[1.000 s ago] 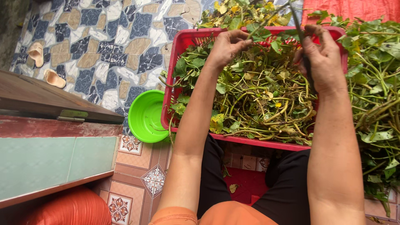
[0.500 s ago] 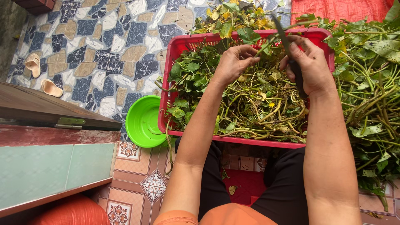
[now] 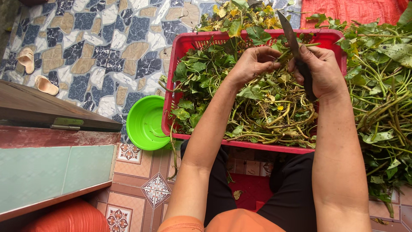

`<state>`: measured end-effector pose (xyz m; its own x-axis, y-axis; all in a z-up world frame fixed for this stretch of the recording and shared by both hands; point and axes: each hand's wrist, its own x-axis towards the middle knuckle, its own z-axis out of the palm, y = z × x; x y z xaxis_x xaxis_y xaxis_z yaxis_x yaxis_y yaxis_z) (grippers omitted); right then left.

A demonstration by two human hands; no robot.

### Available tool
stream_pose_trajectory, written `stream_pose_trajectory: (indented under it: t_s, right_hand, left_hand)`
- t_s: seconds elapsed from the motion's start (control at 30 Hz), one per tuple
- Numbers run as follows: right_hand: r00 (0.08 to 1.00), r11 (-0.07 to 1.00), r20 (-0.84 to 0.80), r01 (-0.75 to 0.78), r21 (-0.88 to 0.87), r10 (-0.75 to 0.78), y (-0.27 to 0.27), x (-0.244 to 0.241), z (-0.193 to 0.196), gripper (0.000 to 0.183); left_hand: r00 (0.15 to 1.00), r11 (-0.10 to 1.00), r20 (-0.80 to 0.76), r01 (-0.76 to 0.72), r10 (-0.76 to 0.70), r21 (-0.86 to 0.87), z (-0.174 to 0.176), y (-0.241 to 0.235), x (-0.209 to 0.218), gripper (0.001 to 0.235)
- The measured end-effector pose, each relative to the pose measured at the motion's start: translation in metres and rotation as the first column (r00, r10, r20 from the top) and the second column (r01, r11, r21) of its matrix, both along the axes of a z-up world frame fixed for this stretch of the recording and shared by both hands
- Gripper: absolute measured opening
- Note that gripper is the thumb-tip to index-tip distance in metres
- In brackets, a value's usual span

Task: The person sits on a low stool and uses a knife to trim stems and leaves from a large pile of green vegetables in a red basket. They handle the vegetables one by one, cutting unwanted parts and placing the trimmed pieces back into the basket.

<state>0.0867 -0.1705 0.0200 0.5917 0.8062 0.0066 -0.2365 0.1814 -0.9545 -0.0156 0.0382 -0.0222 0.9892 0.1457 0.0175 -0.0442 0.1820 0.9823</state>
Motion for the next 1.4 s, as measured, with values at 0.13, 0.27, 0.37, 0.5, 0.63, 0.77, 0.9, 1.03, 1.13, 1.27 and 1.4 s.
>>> stream_pose_trajectory:
  t_s: [0.13, 0.27, 0.37, 0.5, 0.63, 0.77, 0.9, 1.03, 1.13, 1.27, 1.4]
  right_hand:
    - [0.999, 0.999, -0.006, 0.041, 0.004, -0.041, 0.001, 0.0, -0.001, 0.029]
    - [0.994, 0.994, -0.012, 0.109, 0.012, -0.109, -0.003, 0.003, 0.002, 0.031]
    - [0.991, 0.989, -0.039, 0.134, 0.055, -0.132, -0.011, 0.008, 0.003, 0.033]
    - [0.981, 0.983, -0.1, 0.171, 0.069, -0.163, -0.023, 0.017, 0.001, 0.038]
    - [0.977, 0.978, -0.096, 0.199, 0.063, -0.193, -0.025, 0.02, -0.004, 0.04]
    - [0.979, 0.978, -0.09, 0.192, 0.078, -0.185, -0.024, 0.022, -0.009, 0.041]
    - [0.977, 0.981, -0.117, 0.184, 0.063, -0.176, -0.025, 0.024, -0.01, 0.04]
    - [0.983, 0.986, -0.13, 0.143, 0.082, -0.132, -0.026, 0.024, -0.01, 0.038]
    - [0.984, 0.989, -0.128, 0.133, 0.072, -0.123, -0.026, 0.026, -0.009, 0.038]
    - [0.985, 0.99, -0.124, 0.128, 0.061, -0.12, -0.028, 0.026, -0.012, 0.037]
    - [0.984, 0.991, -0.131, 0.125, 0.04, -0.119, -0.029, 0.027, -0.011, 0.035]
  left_hand:
    - [0.985, 0.97, -0.049, -0.154, 0.165, 0.187, 0.004, 0.003, -0.001, 0.012]
    - [0.951, 0.862, -0.079, -0.234, 0.299, 0.449, 0.014, 0.016, -0.006, 0.004]
    - [0.92, 0.827, -0.103, -0.287, 0.379, 0.483, 0.02, 0.035, -0.014, 0.002]
    - [0.917, 0.859, -0.113, -0.307, 0.382, 0.409, 0.018, 0.052, -0.026, 0.006]
    - [0.97, 0.878, -0.167, -0.079, 0.177, 0.471, 0.013, 0.041, -0.023, 0.017]
    - [0.972, 0.892, -0.189, -0.043, 0.142, 0.45, 0.013, 0.028, -0.019, 0.02]
    - [0.983, 0.931, -0.157, -0.036, 0.099, 0.362, 0.01, 0.03, -0.02, 0.012]
    - [0.987, 0.959, -0.109, -0.082, 0.115, 0.27, 0.011, 0.036, -0.021, 0.009]
    - [0.984, 0.986, 0.078, -0.159, 0.163, -0.05, 0.015, 0.047, -0.023, 0.006]
    - [0.947, 0.913, 0.24, -0.108, 0.215, -0.393, -0.009, 0.069, -0.024, 0.015]
    - [0.98, 0.964, -0.153, -0.084, 0.125, 0.252, -0.068, 0.081, -0.013, 0.063]
